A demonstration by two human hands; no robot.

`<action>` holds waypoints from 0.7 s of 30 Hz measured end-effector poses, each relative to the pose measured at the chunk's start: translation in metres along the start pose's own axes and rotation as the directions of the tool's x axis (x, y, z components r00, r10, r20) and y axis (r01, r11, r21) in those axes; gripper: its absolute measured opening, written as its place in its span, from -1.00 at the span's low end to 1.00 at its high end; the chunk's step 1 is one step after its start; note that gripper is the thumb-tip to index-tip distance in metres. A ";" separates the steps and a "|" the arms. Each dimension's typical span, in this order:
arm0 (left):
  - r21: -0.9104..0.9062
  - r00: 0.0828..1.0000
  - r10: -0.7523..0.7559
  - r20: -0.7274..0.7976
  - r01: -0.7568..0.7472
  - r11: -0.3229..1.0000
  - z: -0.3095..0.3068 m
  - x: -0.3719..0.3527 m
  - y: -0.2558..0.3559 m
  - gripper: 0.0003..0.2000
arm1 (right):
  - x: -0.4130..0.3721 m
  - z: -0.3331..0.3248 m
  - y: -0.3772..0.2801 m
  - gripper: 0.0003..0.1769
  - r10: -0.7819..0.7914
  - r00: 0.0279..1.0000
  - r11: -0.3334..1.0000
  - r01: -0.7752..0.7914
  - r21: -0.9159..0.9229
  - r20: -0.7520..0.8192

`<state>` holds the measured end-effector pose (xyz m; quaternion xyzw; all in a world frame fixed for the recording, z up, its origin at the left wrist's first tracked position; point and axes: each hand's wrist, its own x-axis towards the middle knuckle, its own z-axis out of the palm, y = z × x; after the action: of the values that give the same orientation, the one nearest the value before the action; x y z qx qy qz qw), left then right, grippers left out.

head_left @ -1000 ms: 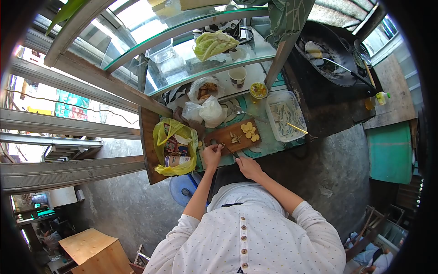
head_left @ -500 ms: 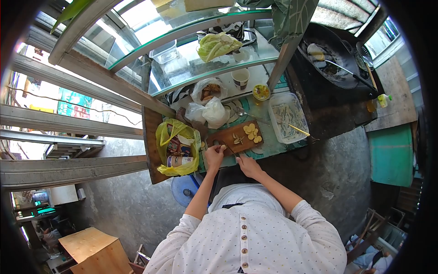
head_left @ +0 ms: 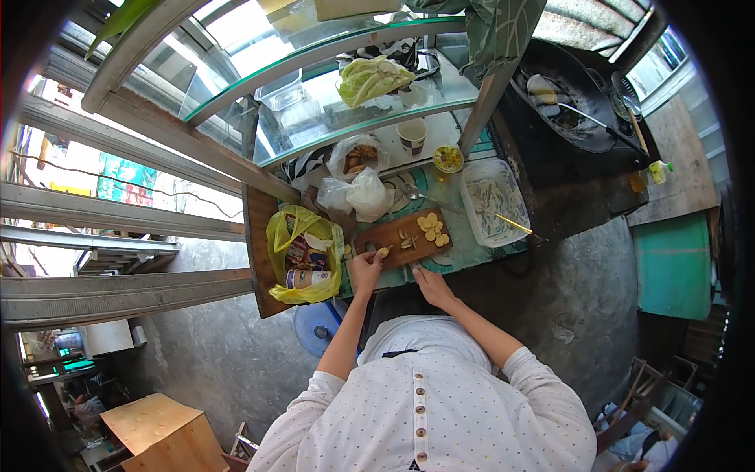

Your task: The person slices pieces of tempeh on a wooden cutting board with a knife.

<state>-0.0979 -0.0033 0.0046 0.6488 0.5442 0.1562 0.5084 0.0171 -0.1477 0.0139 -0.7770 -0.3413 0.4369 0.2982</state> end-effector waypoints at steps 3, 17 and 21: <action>-0.134 0.993 -0.104 0.062 0.112 0.985 -0.001 0.002 0.001 -0.75 | -0.009 -0.004 -0.009 -0.55 -0.025 1.000 0.999 0.025 -0.045 -0.005; -0.257 0.983 -0.134 0.129 0.164 0.952 0.001 0.001 -0.003 -0.75 | 0.013 0.014 0.002 -0.50 -0.111 0.993 0.992 0.113 -0.056 0.029; -0.294 0.982 -0.137 0.131 0.170 0.941 0.000 0.002 -0.003 -0.76 | 0.018 0.012 0.000 -0.51 -0.101 0.994 0.994 0.103 -0.037 0.049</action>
<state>-0.0992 -0.0023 0.0013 0.5260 0.5343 0.1626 0.6415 0.0138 -0.1315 -0.0002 -0.7538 -0.3958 0.4324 0.2968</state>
